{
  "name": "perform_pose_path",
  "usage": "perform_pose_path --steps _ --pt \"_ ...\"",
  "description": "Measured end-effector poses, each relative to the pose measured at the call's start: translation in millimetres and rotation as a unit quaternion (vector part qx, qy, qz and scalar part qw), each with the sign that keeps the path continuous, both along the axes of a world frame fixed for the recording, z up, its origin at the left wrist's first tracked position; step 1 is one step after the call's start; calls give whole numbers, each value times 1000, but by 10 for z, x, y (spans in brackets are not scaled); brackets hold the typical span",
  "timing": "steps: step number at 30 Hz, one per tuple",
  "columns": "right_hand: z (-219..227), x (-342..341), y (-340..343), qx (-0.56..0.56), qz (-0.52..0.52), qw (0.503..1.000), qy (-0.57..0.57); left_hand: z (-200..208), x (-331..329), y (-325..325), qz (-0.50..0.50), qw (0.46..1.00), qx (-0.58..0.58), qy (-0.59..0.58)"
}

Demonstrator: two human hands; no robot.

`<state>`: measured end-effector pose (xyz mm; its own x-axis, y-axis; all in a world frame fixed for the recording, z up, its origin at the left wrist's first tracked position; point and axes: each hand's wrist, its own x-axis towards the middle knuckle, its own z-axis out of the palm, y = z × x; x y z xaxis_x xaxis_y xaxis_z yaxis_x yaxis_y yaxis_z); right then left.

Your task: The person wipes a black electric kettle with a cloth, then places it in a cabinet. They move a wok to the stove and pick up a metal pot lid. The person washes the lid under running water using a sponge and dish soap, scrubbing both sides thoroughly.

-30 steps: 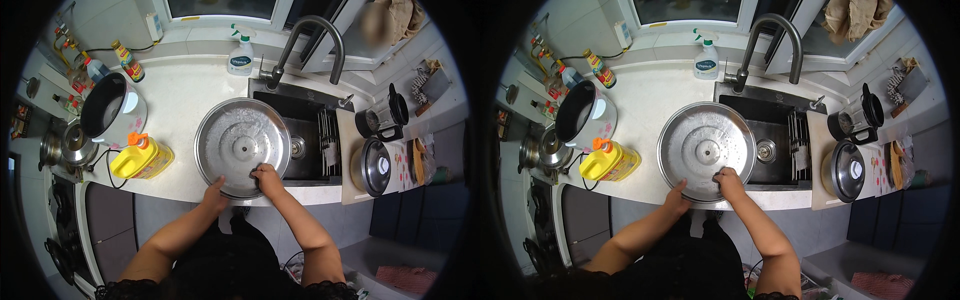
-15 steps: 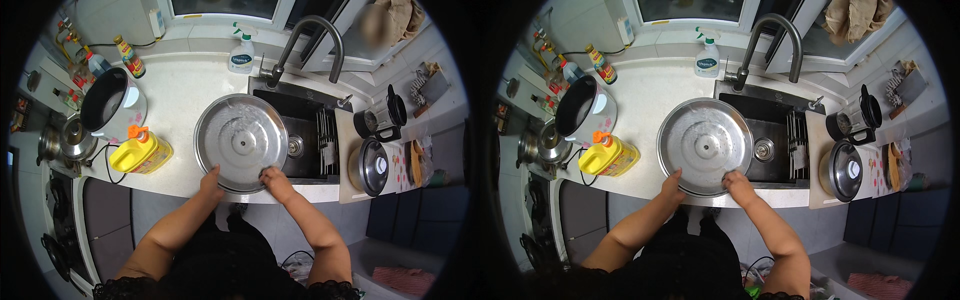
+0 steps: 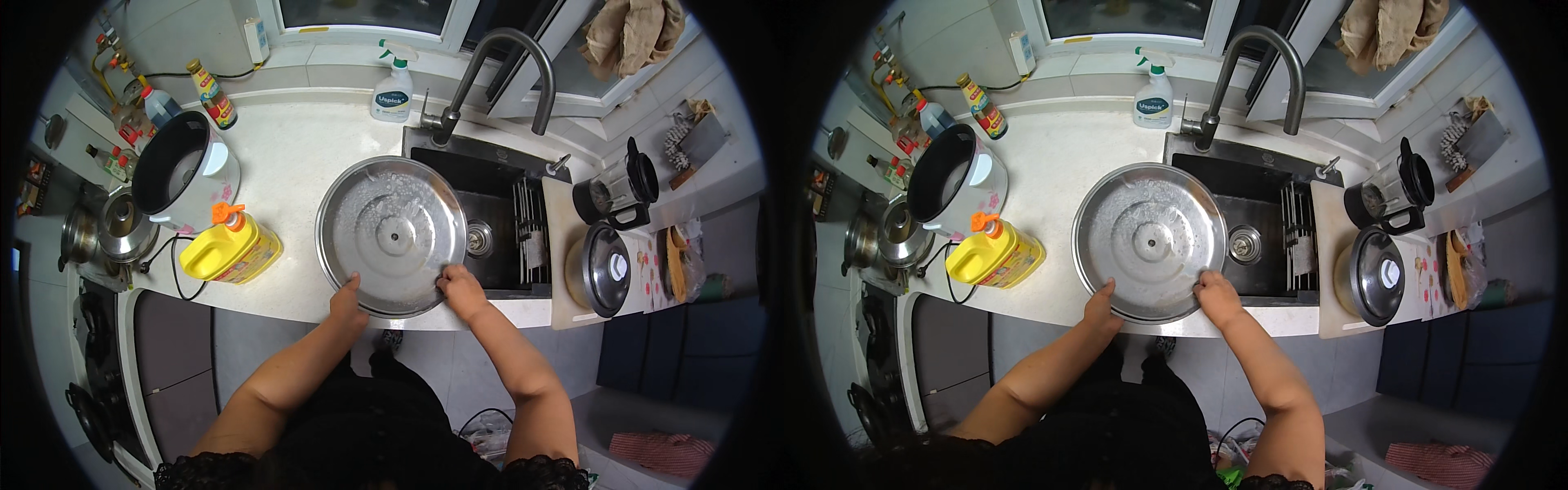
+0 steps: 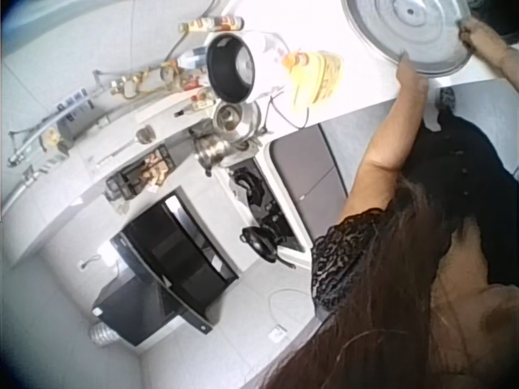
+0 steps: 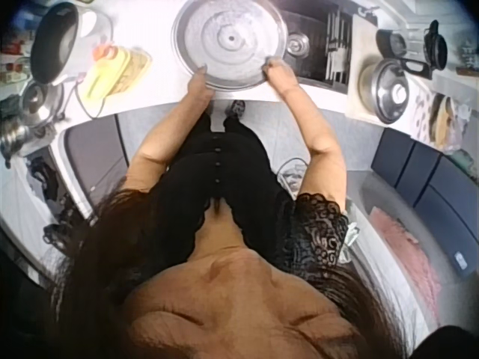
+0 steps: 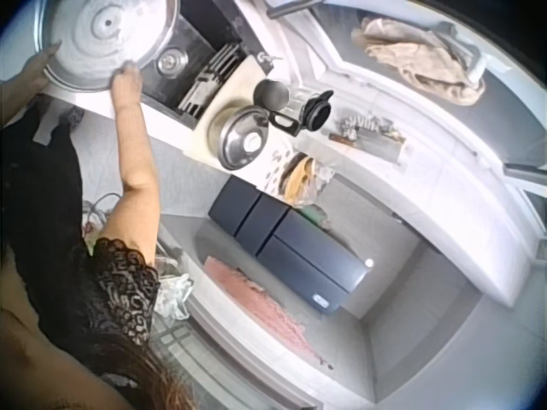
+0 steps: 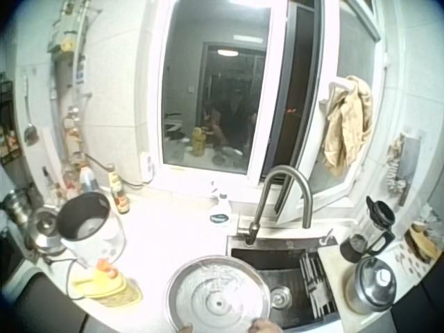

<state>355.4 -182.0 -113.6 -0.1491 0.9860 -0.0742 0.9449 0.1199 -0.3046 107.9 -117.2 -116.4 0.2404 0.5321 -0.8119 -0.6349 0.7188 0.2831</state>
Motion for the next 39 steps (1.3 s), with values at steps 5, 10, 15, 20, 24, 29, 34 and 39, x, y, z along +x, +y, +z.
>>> perform_pose_path --steps 5,10,15,20,24,29,34,39 --pt "-24 -498 -33 -19 55 995 86 -140 -24 24 -3 1000 1 7" --pt "58 -128 88 -36 36 996 -70 -143 -23 6 -5 1000 13 9" --pt "138 -588 130 -42 97 992 65 -46 -5 14 -2 1000 1 3" --pt "7 -223 205 -91 46 992 -75 -68 0 -8 6 1000 17 9" --pt "-99 -372 206 -99 68 992 -27 -179 -5 -3 4 999 33 15" --pt "-2 -351 227 -88 44 994 -41 -108 -26 -8 9 1000 12 3" --pt "-40 -411 260 -64 36 997 -12 -133 34 -25 12 1000 7 -7" --pt "-105 -328 195 -77 8 996 -33 180 22 14 -11 999 -25 21"
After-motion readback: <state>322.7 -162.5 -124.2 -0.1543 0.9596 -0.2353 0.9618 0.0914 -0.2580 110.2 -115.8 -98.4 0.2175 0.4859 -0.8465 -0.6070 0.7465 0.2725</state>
